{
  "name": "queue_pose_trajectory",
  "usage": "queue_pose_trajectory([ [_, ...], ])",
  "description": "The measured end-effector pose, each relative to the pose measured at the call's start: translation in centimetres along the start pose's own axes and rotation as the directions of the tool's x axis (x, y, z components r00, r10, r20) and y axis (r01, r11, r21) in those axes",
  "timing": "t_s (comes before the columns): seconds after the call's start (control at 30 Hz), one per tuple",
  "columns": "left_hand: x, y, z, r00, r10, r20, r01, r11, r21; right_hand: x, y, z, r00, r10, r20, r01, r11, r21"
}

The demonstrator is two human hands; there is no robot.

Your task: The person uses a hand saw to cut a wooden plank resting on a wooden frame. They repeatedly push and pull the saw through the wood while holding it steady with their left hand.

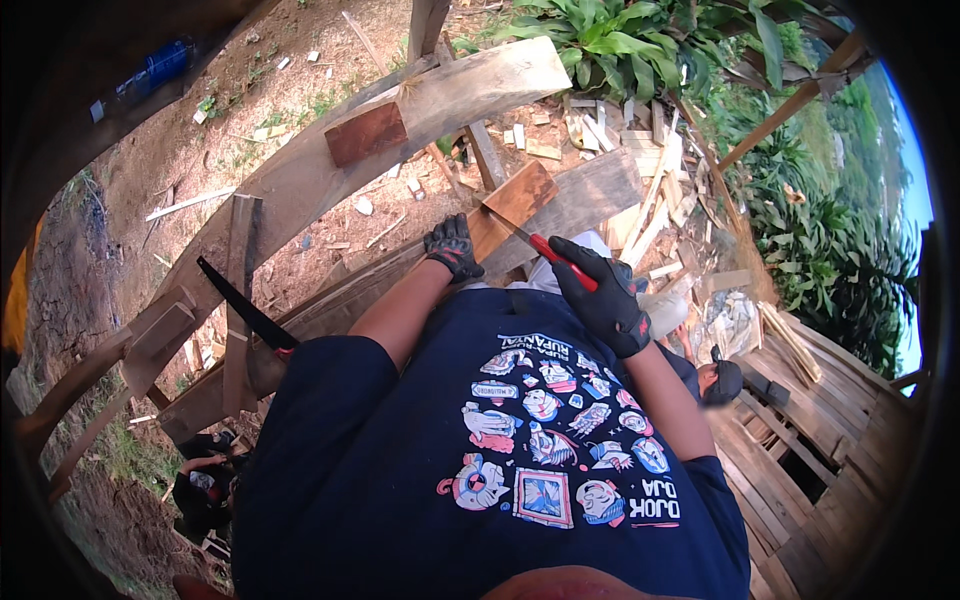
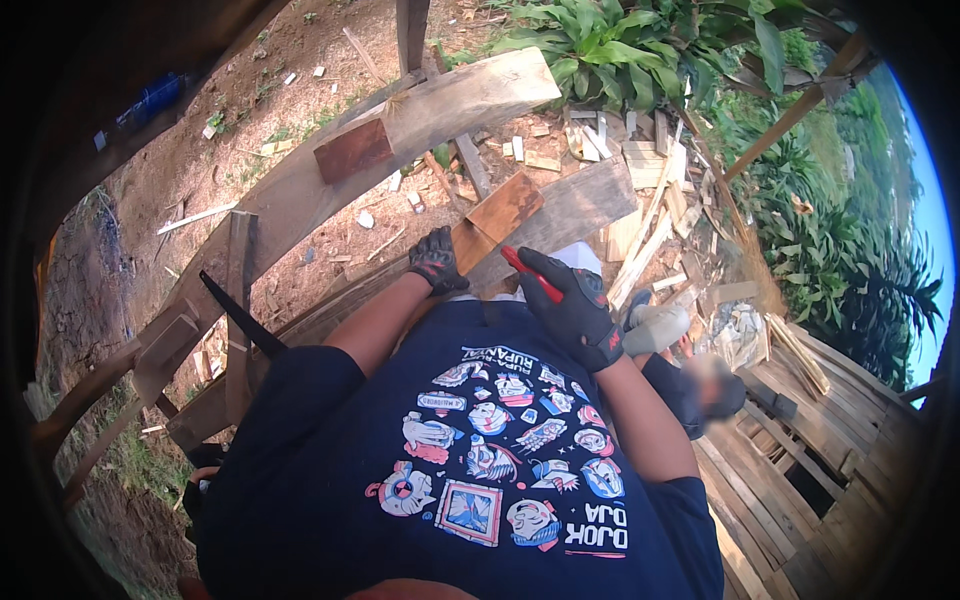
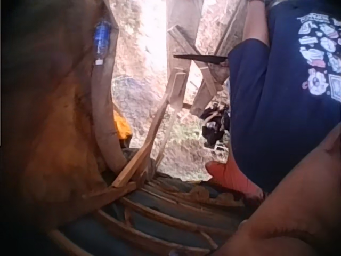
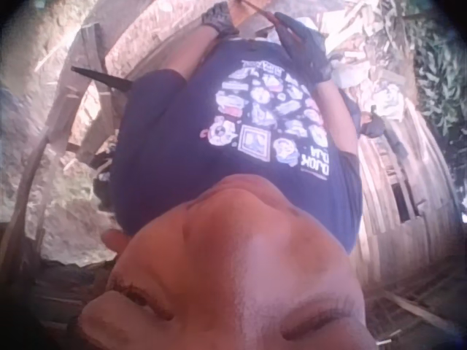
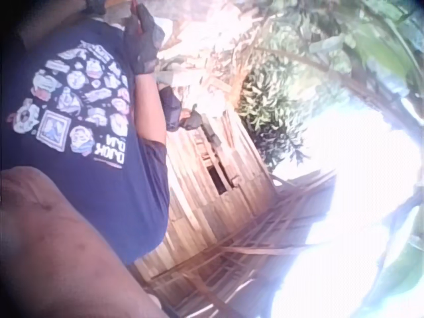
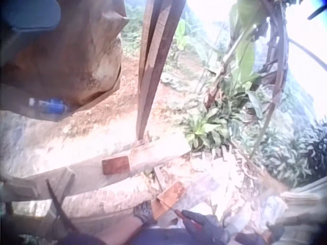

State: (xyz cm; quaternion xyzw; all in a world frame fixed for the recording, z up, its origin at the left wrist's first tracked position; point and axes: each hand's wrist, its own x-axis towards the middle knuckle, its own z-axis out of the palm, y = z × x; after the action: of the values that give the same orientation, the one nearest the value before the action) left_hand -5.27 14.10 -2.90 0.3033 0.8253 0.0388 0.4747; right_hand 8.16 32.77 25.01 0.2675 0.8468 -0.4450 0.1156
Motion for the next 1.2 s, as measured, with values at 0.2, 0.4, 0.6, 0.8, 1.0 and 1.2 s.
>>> queue_pose_trajectory([
  [0.2,0.3,-0.2,0.5,1.0,-0.007,0.004,0.007,1.0,-0.006,2.7,0.5,1.8,0.999,-0.048,0.0,0.047,0.998,-0.047],
  [0.4,0.8,-0.5,0.6,1.0,0.017,0.003,-0.017,0.999,0.032,2.6,2.2,5.3,0.999,0.038,0.004,-0.037,0.998,-0.043],
  [0.6,0.9,-0.1,0.4,0.999,-0.007,0.039,0.004,0.997,0.081,2.8,5.0,6.0,0.996,-0.074,-0.045,0.073,0.997,-0.033],
  [0.8,0.7,0.3,0.1,0.995,-0.025,0.098,0.02,0.998,0.053,3.2,5.5,6.6,0.999,-0.023,0.048,0.028,0.994,-0.103],
  [1.0,0.9,0.2,0.7,0.995,-0.041,0.089,0.032,0.995,0.097,3.4,6.4,6.1,0.997,-0.053,0.05,0.055,0.998,-0.033],
  [1.2,0.4,0.1,0.8,0.999,-0.022,0.04,0.019,0.996,0.09,2.7,7.0,7.4,0.994,-0.101,-0.036,0.101,0.995,-0.003],
])
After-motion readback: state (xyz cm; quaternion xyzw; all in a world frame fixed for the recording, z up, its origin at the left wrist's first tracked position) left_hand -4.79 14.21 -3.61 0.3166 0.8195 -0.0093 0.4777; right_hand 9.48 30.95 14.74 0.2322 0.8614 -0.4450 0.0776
